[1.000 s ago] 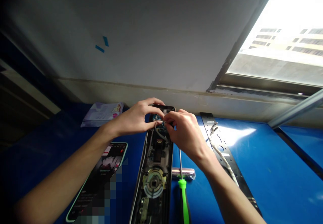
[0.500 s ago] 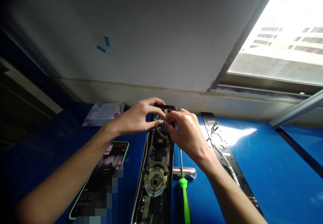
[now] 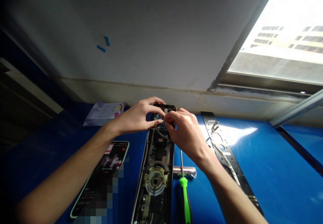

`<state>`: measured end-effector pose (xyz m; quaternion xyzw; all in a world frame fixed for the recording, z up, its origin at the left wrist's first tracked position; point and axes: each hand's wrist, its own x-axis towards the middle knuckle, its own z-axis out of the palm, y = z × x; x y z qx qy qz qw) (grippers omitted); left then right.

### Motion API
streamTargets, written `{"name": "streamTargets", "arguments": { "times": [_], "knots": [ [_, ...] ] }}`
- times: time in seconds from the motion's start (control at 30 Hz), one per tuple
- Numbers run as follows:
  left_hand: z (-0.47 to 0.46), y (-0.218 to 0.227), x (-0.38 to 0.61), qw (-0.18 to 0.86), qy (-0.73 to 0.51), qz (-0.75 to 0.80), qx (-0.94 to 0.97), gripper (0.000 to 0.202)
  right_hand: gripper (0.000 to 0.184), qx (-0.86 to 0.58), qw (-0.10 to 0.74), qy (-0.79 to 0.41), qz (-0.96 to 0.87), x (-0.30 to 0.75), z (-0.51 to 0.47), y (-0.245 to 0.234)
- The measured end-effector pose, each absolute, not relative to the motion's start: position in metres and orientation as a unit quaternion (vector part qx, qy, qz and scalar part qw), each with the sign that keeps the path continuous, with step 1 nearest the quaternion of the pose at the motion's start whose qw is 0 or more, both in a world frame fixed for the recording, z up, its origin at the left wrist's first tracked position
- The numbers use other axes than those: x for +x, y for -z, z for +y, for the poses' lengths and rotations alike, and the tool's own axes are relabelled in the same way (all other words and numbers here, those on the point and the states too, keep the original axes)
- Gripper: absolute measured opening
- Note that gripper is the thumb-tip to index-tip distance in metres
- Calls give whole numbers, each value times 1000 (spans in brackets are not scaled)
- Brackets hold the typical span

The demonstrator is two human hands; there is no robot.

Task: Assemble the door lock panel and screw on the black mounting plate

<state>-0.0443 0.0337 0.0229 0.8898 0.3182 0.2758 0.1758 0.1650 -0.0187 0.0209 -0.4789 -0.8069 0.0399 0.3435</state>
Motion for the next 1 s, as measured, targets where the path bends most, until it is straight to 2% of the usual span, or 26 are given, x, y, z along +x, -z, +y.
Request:
{"name": "streamTargets", "arguments": {
  "times": [1.0],
  "knots": [
    [34, -23, -44, 174, -276, 315, 891, 18, 13, -477, 354, -16, -804, 164, -20, -21]
  ]
}}
